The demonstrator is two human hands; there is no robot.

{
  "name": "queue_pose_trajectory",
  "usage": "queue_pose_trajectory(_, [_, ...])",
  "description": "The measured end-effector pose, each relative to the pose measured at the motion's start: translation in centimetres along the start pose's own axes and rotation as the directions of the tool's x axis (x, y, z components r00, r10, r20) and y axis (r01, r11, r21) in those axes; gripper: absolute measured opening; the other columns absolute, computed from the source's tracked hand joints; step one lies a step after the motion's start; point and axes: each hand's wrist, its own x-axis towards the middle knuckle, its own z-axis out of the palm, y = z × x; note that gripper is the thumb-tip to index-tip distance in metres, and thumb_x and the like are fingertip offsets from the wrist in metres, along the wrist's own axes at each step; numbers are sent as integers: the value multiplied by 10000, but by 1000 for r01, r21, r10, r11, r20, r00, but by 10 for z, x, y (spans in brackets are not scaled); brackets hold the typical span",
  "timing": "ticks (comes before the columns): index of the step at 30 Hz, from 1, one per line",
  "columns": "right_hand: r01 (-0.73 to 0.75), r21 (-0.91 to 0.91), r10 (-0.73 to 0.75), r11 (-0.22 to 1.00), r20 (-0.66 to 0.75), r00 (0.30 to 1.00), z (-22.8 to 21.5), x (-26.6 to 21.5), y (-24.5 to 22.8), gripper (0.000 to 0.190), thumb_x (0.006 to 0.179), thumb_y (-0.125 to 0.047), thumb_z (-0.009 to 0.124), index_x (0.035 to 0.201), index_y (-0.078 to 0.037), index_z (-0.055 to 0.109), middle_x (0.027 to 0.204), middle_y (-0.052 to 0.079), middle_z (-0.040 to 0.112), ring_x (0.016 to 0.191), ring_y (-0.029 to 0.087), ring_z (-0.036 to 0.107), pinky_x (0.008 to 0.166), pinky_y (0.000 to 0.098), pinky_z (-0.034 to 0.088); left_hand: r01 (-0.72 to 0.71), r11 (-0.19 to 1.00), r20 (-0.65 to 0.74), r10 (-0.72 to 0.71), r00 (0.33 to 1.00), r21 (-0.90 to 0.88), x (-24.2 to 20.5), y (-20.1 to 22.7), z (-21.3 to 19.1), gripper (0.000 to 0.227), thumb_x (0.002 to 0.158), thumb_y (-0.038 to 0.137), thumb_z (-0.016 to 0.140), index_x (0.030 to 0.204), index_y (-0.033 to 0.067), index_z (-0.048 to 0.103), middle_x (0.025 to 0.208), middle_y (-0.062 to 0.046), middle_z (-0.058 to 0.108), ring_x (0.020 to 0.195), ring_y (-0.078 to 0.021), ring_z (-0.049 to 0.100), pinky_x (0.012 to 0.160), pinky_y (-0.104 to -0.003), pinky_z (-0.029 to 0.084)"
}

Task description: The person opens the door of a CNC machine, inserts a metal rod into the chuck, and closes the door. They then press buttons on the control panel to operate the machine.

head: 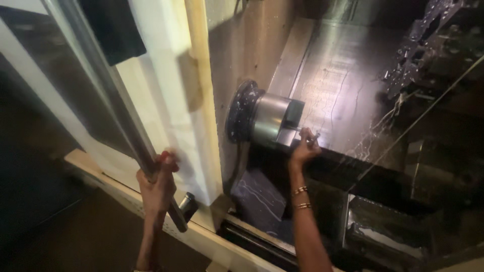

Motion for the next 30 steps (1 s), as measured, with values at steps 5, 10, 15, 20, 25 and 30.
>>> queue_pose_trajectory(5, [-105,-206,123,973,81,989,-13,5,-3,150,929,28,798,1067,72,761,978,167,771,844,209,730,837,330,634,-66,998,16,67,998,-9,-3,-2,-1,331,979,368,668,958,44,729,698,-2,639,424,-35,440,356,-220,316])
queue_pose_trajectory(10, [21,-106,-13,994,80,997,-17,7,-16,98,926,-45,783,993,21,754,921,115,773,816,197,754,815,351,633,-27,999,9,27,1000,-28,-4,3,0,307,993,344,678,936,45,712,699,0,620,439,-31,443,371,-220,315])
queue_pose_trajectory(15, [-48,-283,54,958,14,998,1,-1,-30,171,908,-96,818,1031,7,762,937,109,783,827,165,756,826,331,658,23,999,-4,-24,1000,-26,-5,10,4,318,978,359,673,925,48,716,679,1,610,428,-31,439,366,-221,310])
queue_pose_trajectory(20, [-104,-278,168,955,218,961,-8,-3,-53,336,938,-103,787,1242,4,694,1018,92,778,864,131,753,850,306,640,46,999,-27,-46,999,8,-5,8,2,316,955,356,682,945,42,716,682,0,622,435,-40,447,372,-231,315])
queue_pose_trajectory(25, [-126,-393,271,911,338,901,-17,-7,-71,525,916,-19,736,1424,-8,607,876,104,754,738,128,687,744,298,593,-42,999,-19,42,999,14,-7,6,3,294,998,315,676,949,31,730,702,-2,605,489,-35,449,426,-224,323])
queue_pose_trajectory(30, [-101,-439,314,893,445,839,-25,2,-82,602,926,3,690,1490,4,480,890,84,785,701,123,707,695,275,601,35,999,-35,-35,999,10,-8,4,3,298,975,329,672,911,42,718,653,-1,577,445,-42,421,386,-234,296])
